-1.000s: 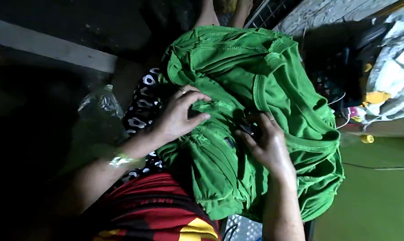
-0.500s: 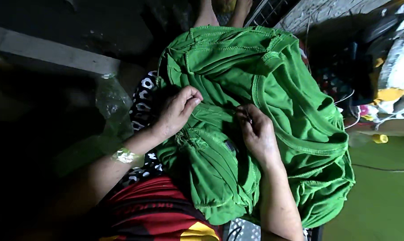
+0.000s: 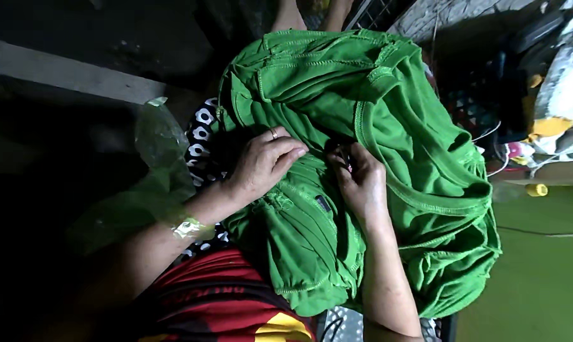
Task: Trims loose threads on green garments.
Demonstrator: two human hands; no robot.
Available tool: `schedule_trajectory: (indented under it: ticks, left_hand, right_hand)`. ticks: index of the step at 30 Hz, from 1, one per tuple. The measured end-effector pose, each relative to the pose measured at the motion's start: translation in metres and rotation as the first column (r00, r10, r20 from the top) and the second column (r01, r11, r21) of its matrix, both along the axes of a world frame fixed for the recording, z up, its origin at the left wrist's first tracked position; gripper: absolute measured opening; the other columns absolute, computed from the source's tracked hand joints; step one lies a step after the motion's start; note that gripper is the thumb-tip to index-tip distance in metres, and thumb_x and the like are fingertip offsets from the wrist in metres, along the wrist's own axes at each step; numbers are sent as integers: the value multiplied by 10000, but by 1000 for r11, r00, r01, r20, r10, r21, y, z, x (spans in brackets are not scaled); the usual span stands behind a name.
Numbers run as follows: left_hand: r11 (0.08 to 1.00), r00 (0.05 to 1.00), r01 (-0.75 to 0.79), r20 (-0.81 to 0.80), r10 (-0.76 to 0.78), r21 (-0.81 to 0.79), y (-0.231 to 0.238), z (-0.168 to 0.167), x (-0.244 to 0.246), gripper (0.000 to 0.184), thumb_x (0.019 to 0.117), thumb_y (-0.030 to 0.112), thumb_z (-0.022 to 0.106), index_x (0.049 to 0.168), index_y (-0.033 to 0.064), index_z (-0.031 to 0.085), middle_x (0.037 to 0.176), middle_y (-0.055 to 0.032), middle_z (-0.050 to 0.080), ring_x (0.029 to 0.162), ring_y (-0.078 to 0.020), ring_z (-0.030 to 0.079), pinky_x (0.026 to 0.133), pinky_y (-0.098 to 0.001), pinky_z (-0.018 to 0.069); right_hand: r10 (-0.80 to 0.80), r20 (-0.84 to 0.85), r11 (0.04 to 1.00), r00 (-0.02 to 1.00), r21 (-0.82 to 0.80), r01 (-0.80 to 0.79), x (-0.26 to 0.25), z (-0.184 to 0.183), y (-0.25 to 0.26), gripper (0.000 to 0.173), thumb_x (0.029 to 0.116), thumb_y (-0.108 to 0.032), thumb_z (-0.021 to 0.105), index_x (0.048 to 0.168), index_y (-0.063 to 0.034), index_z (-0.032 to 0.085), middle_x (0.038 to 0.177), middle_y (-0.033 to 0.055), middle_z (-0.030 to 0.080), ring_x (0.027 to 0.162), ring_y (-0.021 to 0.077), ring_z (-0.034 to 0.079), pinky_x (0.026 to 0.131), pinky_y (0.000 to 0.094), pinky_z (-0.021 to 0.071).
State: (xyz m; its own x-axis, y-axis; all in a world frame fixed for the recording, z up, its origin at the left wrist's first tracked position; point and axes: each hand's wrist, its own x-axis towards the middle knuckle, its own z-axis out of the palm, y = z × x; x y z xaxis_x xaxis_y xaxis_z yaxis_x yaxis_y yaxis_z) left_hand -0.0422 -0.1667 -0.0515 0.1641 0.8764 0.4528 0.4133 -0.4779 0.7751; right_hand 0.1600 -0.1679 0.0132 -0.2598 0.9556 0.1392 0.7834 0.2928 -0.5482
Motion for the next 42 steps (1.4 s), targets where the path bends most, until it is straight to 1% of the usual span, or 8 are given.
schedule_trajectory:
  ticks: [6, 9, 14, 21, 25, 29, 35, 42]
  left_hand:
    - [999, 997, -33, -73, 30, -40, 1, 1, 9, 109, 927, 114, 701, 928, 33, 774, 935, -142, 685, 770, -184, 660, 729, -285, 551]
    - [958, 998, 10, -57, -28, -285, 4, 15, 6, 121, 938, 87, 700, 974, -25, 730, 969, -162, 681, 845, -231, 681, 801, -383, 569]
    - [802, 971, 169, 237, -35, -572, 12, 16, -16, 164, 1045, 141, 562, 1028, 8, 658, 861, -9, 678, 753, -18, 668, 750, -201, 577]
    - [916, 982, 25, 181, 53, -400, 2, 7, -9, 154, 1015, 147, 614, 1039, 26, 706, 904, -24, 706, 771, -14, 683, 743, -180, 582]
    - [998, 999, -38, -30, 39, 50, 2, -9, 0, 148, 965, 95, 659, 979, 21, 786, 933, -156, 722, 857, -199, 694, 811, -259, 547]
    - [1000, 962, 2, -272, -7, -16, 1, -2, 2, 189, 1030, 104, 544, 1006, -28, 677, 979, -216, 654, 857, -355, 688, 748, -449, 575]
    - [932, 973, 84, -172, -153, -354, 5, 16, -11, 192, 1074, 96, 463, 1055, -38, 599, 1014, -204, 622, 915, -324, 643, 825, -493, 528]
    - [978, 981, -5, -190, -35, -207, -3, 7, -4, 168, 1055, 78, 482, 1059, -49, 592, 964, -218, 639, 838, -334, 670, 766, -466, 559]
  right_hand:
    - [174, -106, 959, 979, 245, -144, 2, -12, 2, 172, 865, 71, 639, 1035, 63, 664, 990, 175, 670, 884, 173, 661, 813, 253, 549]
    - [200, -185, 971, 962, 172, -168, 2, -12, 0, 171, 852, 99, 603, 1010, 44, 642, 891, 106, 672, 733, 64, 607, 672, 164, 508]
    - [86, -231, 992, 969, -72, -106, 8, -3, -4, 255, 870, 56, 597, 1118, 3, 573, 920, 69, 681, 726, 40, 644, 632, 182, 536]
    - [95, -300, 975, 949, -166, -150, 15, 3, -1, 277, 931, -108, 645, 1183, -41, 550, 939, 3, 649, 727, -15, 603, 627, 135, 506]
    - [87, -296, 976, 951, -164, -140, 13, 3, 0, 256, 953, -113, 632, 1186, -43, 554, 937, 3, 660, 738, -14, 616, 638, 135, 512]
    - [107, -287, 977, 952, -145, -154, 13, 2, -2, 268, 968, -123, 639, 1204, -33, 552, 959, 21, 675, 750, 3, 632, 650, 156, 532]
    - [152, -55, 987, 987, -47, -154, 8, 5, -3, 262, 930, -131, 698, 1155, -7, 651, 935, 95, 691, 764, 135, 654, 689, 304, 555]
    - [130, 368, 990, 921, 2, -141, -28, 21, -5, 214, 884, -106, 737, 1079, -21, 720, 850, 177, 669, 726, 360, 679, 598, 519, 528]
